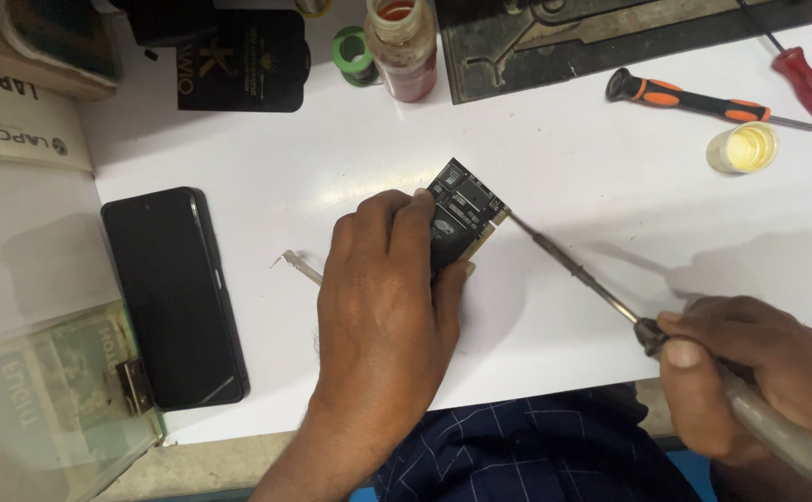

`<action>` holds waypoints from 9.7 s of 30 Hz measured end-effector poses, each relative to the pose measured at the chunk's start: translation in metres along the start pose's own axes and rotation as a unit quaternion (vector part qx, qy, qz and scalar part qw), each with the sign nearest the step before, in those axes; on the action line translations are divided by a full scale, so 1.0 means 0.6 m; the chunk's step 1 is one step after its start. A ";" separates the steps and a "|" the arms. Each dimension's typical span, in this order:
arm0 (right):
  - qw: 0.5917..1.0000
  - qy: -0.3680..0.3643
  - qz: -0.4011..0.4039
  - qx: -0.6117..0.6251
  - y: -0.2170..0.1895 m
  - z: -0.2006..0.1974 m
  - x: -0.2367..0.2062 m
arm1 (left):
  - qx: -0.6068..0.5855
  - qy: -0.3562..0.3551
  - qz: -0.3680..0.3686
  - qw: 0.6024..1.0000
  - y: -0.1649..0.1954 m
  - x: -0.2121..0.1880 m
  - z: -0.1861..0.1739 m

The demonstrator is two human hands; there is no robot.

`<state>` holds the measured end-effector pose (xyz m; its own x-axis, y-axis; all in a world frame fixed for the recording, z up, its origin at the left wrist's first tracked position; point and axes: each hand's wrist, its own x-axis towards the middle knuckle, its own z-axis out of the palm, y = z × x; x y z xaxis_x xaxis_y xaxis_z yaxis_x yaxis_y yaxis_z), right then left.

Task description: The person holds a graphics card circuit board on a white workbench and uses a soldering iron to solder along its edge connector, repositioning the board as they work. They then set the board down, pick up a brush, and later handle the board again while holding the soldering iron.

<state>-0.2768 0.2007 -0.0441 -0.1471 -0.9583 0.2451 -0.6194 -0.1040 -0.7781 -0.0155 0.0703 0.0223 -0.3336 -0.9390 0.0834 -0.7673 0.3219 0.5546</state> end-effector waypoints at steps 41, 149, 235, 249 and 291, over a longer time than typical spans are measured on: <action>1.000 0.007 -0.012 -0.011 -0.021 0.006 0.033 | -0.011 0.004 -0.003 1.000 0.009 0.009 0.017; 0.994 -0.034 -0.026 -0.096 -0.043 0.010 -0.004 | 0.010 0.000 0.072 0.997 -0.046 0.035 -0.006; 0.995 0.000 -0.076 -0.064 -0.042 0.029 0.020 | 0.012 -0.025 0.055 0.998 -0.040 0.039 -0.011; 0.989 0.099 0.112 0.012 0.059 -0.004 -0.083 | 0.008 -0.025 0.046 0.999 -0.033 0.043 -0.020; 0.946 0.253 0.032 0.202 0.013 -0.046 -0.020 | 0.094 -0.047 0.102 0.989 0.035 0.066 -0.020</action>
<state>-0.3010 0.2187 -0.0374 -0.5881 -0.7263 0.3559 -0.2673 -0.2407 -0.9331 -0.0385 0.0383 0.0470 -0.5350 -0.8393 0.0968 -0.7637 0.5294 0.3694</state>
